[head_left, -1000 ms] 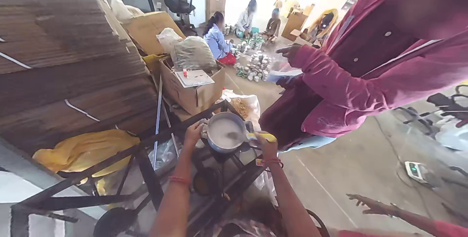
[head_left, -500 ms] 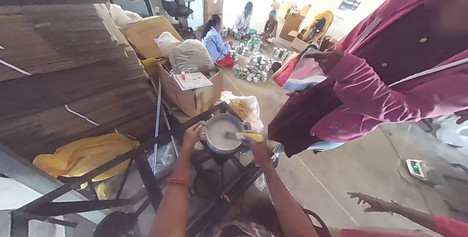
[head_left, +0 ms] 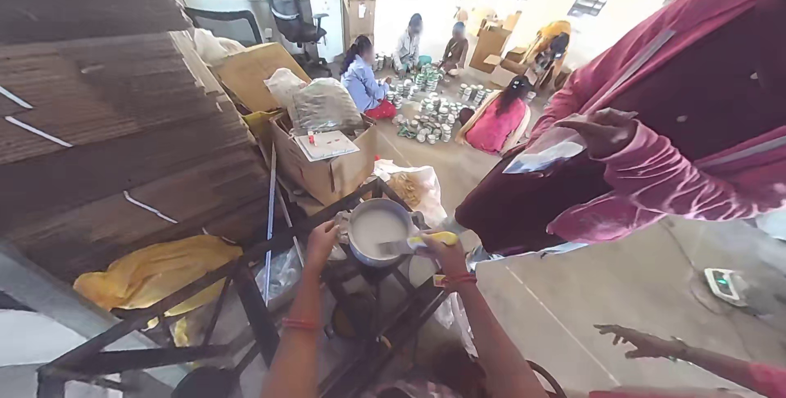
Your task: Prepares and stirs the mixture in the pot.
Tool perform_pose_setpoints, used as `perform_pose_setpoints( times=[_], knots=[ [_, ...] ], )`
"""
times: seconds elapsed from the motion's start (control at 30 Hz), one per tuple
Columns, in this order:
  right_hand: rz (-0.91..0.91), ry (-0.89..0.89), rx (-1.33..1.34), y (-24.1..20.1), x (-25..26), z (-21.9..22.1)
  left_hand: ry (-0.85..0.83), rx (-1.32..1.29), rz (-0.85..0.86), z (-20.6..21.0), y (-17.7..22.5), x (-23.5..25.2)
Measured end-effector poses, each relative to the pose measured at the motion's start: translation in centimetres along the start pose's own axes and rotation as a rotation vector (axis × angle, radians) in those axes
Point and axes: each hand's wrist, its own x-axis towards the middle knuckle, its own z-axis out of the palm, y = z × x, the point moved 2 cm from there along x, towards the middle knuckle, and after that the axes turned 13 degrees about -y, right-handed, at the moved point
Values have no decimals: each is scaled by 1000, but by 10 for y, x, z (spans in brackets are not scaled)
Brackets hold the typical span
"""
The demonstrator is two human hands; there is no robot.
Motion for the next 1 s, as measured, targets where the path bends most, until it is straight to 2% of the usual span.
perform_pose_setpoints(
  times=[0.13,0.23,0.33,0.5,0.7,0.87,1.0],
  knots=[
    [-59,132,-23,7,15,-1,26,-87,3,4,-3,-3],
    [-64,35,-14,13,17,16,39,-123,-22,6,0,-3],
    [-18,-36,-30,3,3,12,15,-130,-38,4,1,-6],
    [-115,131,-87,10,15,2,11,-220,-47,5,2,-13],
    [-43,-66,-63,1,8,9,10,-237,-37,5,3,-13],
    [-143,113,-28,13,25,5,15,-222,-45,7,3,-14],
    [-114,-69,-2,15,18,19,25,-234,-44,7,0,-11]
  ],
)
